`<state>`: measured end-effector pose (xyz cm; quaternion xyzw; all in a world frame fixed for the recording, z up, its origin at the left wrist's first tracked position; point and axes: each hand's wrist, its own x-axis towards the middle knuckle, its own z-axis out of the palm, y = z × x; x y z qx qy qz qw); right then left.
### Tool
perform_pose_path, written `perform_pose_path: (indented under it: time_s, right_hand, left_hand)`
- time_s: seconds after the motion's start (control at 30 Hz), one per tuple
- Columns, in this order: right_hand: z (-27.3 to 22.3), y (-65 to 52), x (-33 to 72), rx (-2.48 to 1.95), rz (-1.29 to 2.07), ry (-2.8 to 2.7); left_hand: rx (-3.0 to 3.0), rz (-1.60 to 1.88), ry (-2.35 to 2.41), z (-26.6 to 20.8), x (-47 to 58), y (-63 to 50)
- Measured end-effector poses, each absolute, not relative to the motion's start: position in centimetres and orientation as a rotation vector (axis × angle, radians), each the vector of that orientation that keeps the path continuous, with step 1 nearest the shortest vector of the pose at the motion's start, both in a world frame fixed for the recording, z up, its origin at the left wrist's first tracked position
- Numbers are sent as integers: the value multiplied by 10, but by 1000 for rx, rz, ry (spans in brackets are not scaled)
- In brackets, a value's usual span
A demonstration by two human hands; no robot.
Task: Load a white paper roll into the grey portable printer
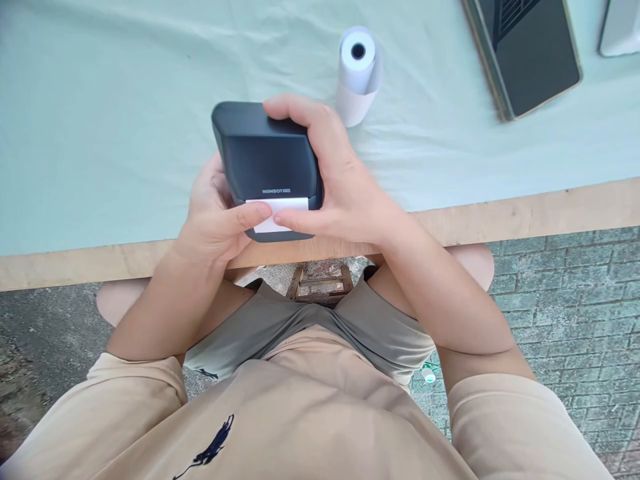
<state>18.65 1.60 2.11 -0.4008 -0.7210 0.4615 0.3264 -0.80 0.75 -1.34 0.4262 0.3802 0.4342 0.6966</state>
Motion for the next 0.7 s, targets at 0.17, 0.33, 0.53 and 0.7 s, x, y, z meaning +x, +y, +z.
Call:
perform_pose_path:
  time_s: [0.17, 0.33, 0.53, 0.7]
  right_hand:
    - [20, 17, 186, -1055, 1202, -1897]
    - [19, 17, 187, -1031, 1157, -1893]
    - [17, 14, 190, -1125, 1193, -1864]
    - [16, 15, 189, -1086, 1157, -1872]
  left_hand:
    - [876, 955, 922, -1, -5, 3]
    - [703, 1012, 827, 7, -1, 3]
    - [688, 1057, 932, 3, 0, 4]
    - [691, 1028, 913, 4, 0, 4]
